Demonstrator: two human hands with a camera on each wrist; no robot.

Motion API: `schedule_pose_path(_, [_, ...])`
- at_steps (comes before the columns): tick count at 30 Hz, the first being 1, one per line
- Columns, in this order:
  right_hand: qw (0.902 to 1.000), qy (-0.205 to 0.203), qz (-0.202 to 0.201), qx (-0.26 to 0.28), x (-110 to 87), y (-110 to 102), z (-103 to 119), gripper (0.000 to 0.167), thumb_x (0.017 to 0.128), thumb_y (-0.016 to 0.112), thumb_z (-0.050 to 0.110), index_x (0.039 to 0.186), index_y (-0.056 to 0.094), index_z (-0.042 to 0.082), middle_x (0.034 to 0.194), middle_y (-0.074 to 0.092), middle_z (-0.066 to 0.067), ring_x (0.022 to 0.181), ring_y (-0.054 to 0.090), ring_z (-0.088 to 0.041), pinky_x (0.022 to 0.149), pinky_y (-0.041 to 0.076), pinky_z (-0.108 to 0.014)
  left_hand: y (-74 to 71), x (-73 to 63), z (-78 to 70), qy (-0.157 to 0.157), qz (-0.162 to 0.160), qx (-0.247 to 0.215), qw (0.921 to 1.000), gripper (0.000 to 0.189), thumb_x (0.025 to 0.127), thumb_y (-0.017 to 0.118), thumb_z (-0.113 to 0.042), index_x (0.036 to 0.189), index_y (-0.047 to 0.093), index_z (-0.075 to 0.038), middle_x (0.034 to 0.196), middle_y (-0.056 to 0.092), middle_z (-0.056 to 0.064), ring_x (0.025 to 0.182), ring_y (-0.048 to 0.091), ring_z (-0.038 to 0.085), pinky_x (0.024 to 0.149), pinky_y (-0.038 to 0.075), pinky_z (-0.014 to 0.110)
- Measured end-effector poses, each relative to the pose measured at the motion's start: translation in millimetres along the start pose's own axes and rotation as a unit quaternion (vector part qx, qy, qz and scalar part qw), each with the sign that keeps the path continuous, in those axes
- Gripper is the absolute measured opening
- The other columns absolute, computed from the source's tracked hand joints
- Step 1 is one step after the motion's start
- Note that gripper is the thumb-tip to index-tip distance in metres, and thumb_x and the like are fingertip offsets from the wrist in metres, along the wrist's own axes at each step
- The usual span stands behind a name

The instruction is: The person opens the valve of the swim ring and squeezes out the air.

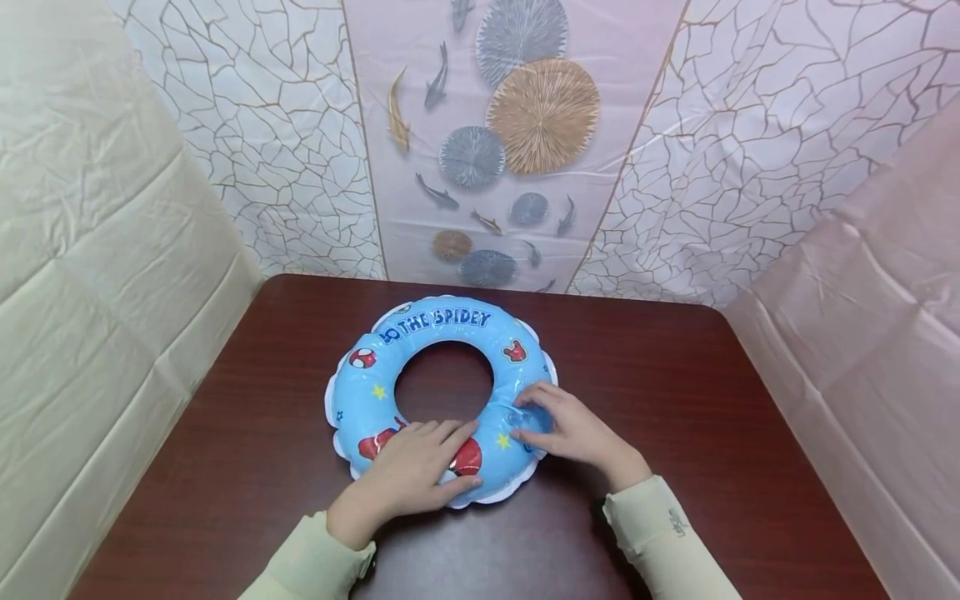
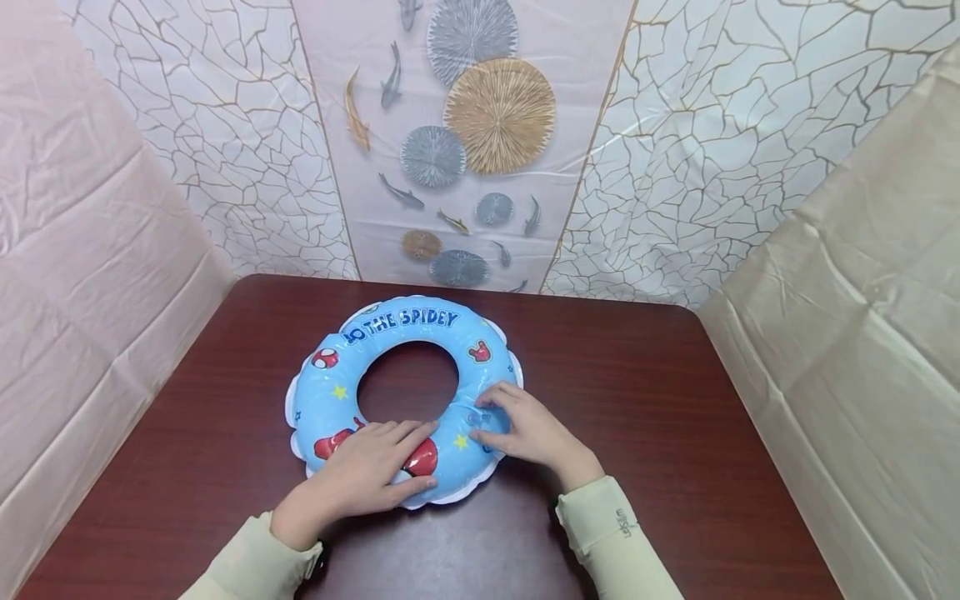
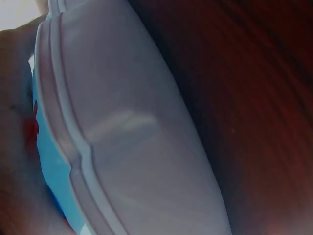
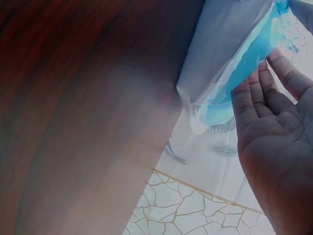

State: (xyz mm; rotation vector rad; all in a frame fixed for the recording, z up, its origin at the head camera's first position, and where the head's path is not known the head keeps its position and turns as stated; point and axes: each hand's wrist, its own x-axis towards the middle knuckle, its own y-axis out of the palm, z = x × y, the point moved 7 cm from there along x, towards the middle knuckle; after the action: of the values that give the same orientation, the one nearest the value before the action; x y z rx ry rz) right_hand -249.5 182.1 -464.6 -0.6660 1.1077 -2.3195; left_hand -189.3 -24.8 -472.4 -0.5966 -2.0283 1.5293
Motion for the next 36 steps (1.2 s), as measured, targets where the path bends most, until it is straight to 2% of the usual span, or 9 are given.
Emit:
schedule_pose_path(8, [0.9995,0.023,0.021,0.003,0.7,2,-4,0.043,0.086,0.078,0.048,0.118,0.065,0.022,0.113,0.060,0.013,0.102,0.058,-0.005,0.092,0.054,-0.032,-1.0,1.8,-1.0,0.026,-0.025,-0.002,0.9994,0.070,0.095,0.052,-0.067,0.147,0.052,-0.020,0.140,0.052,-0.001,0.124,0.049,0.018,0.103,0.044,0.041])
schedule_pose_path(16, [0.9993,0.024,0.027,0.013,3.0,2,-5,0.044,0.085,0.079,0.048,0.118,0.067,0.020,0.111,0.063,0.013,0.100,0.060,-0.005,0.090,0.055,-0.030,1.2,0.7,1.0,0.025,-0.002,-0.042,0.9988,0.076,0.095,0.054,-0.064,0.155,0.041,-0.018,0.153,0.046,-0.002,0.136,0.048,0.018,0.111,0.040,0.043])
schedule_pose_path(26, [0.9987,0.026,0.045,0.002,5.5,8,-4,0.039,0.086,0.079,0.045,0.114,0.070,0.020,0.108,0.063,0.013,0.098,0.058,-0.005,0.089,0.055,-0.028,3.6,3.4,1.5,0.018,0.012,-0.044,0.9988,0.071,0.096,0.054,-0.063,0.151,0.047,-0.020,0.145,0.055,-0.004,0.130,0.053,0.017,0.107,0.043,0.043])
schedule_pose_path(36, [0.9984,0.025,0.052,-0.002,7.3,11,-4,0.035,0.086,0.080,0.041,0.112,0.071,0.019,0.104,0.063,0.013,0.095,0.058,-0.005,0.086,0.055,-0.026,3.3,6.8,2.2,0.022,0.030,-0.054,0.9978,0.068,0.096,0.055,-0.062,0.149,0.050,-0.019,0.143,0.057,-0.006,0.130,0.052,0.016,0.107,0.043,0.042])
